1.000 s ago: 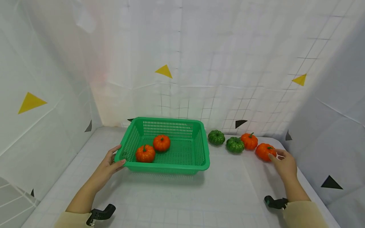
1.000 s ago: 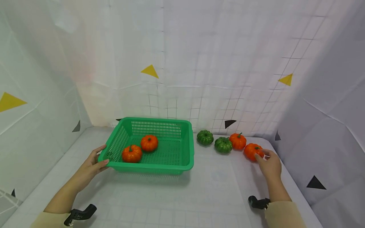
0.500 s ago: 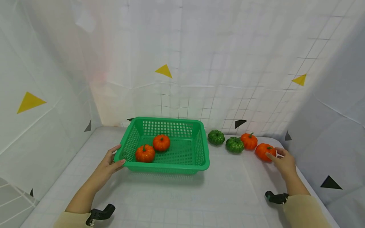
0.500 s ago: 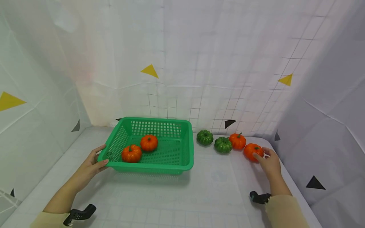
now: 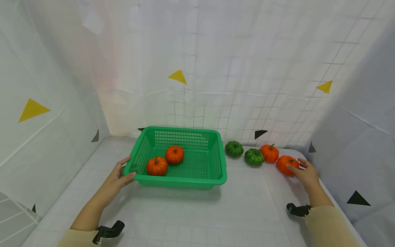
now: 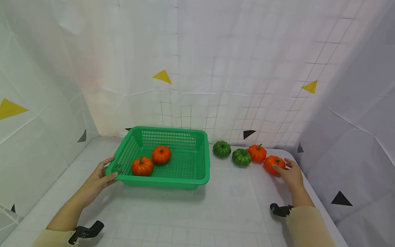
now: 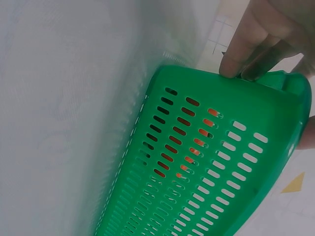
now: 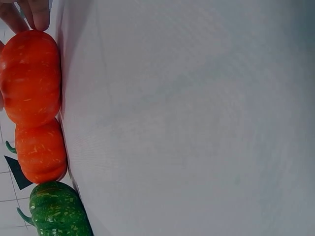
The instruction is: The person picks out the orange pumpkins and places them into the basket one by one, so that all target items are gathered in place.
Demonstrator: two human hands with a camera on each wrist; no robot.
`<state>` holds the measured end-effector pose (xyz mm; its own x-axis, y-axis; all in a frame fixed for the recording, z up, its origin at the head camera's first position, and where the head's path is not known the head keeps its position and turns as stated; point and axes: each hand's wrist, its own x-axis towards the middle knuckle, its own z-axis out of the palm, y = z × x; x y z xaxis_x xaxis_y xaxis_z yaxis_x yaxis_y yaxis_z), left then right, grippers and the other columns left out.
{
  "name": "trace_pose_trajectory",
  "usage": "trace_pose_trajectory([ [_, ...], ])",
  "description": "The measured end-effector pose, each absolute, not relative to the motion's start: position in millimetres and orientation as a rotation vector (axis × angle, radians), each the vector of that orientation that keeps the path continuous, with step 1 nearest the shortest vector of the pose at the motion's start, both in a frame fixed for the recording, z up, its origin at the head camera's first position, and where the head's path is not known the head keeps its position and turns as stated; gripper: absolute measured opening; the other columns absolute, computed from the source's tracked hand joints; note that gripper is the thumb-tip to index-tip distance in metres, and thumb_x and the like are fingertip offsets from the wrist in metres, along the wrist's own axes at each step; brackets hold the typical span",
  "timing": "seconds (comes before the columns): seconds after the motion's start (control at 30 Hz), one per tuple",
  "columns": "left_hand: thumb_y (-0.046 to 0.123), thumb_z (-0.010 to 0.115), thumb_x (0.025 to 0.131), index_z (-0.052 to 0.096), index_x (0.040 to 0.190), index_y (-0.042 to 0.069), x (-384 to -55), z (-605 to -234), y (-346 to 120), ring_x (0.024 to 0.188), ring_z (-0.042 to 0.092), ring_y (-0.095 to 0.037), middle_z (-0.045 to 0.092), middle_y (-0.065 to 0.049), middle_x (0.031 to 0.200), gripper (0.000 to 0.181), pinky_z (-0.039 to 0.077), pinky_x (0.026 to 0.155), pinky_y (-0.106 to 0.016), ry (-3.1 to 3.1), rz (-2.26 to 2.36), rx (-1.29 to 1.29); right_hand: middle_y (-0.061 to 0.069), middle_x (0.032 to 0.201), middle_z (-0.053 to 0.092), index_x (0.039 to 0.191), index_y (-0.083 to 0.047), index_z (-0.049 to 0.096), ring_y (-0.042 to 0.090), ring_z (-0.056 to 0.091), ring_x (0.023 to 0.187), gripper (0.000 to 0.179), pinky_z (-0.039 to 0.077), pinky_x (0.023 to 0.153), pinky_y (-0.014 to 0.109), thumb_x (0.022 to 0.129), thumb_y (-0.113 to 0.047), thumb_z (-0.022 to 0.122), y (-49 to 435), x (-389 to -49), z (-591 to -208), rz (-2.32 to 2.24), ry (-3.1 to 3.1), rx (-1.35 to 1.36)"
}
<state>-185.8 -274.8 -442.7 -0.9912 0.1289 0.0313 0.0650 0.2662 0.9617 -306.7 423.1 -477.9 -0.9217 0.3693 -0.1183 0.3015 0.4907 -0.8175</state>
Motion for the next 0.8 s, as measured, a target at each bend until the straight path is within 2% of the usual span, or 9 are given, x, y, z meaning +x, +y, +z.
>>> trace_pose_trajectory([
  [0.23, 0.021, 0.057, 0.104, 0.007, 0.161, 0.013, -186.4, -444.1, -275.5, 0.134, 0.041, -0.043, 0.029, -0.03, 0.153, 0.077, 0.048, 0.096, -0.021, 2.461, 1.861, 0.191, 0.032, 0.159, 0.018, 0.158, -0.001, 0.019, 0.052, 0.024, 0.141, 0.094, 0.032, 0.11, 0.063, 0.092, -0.045, 0.069, 425.9, -310.1, -478.1, 1.461, -2.682, -0.61],
  [0.8, 0.021, 0.057, 0.104, 0.007, 0.161, 0.013, -185.3, -442.2, -274.6, 0.133, 0.042, -0.042, 0.029, -0.03, 0.152, 0.076, 0.049, 0.099, -0.026, 2.471, 1.849, 0.182, 0.033, 0.158, 0.019, 0.158, -0.002, 0.021, 0.052, 0.024, 0.141, 0.098, 0.032, 0.111, 0.062, 0.089, -0.047, 0.074, 432.8, -312.9, -483.5, 1.484, -2.694, -0.617],
])
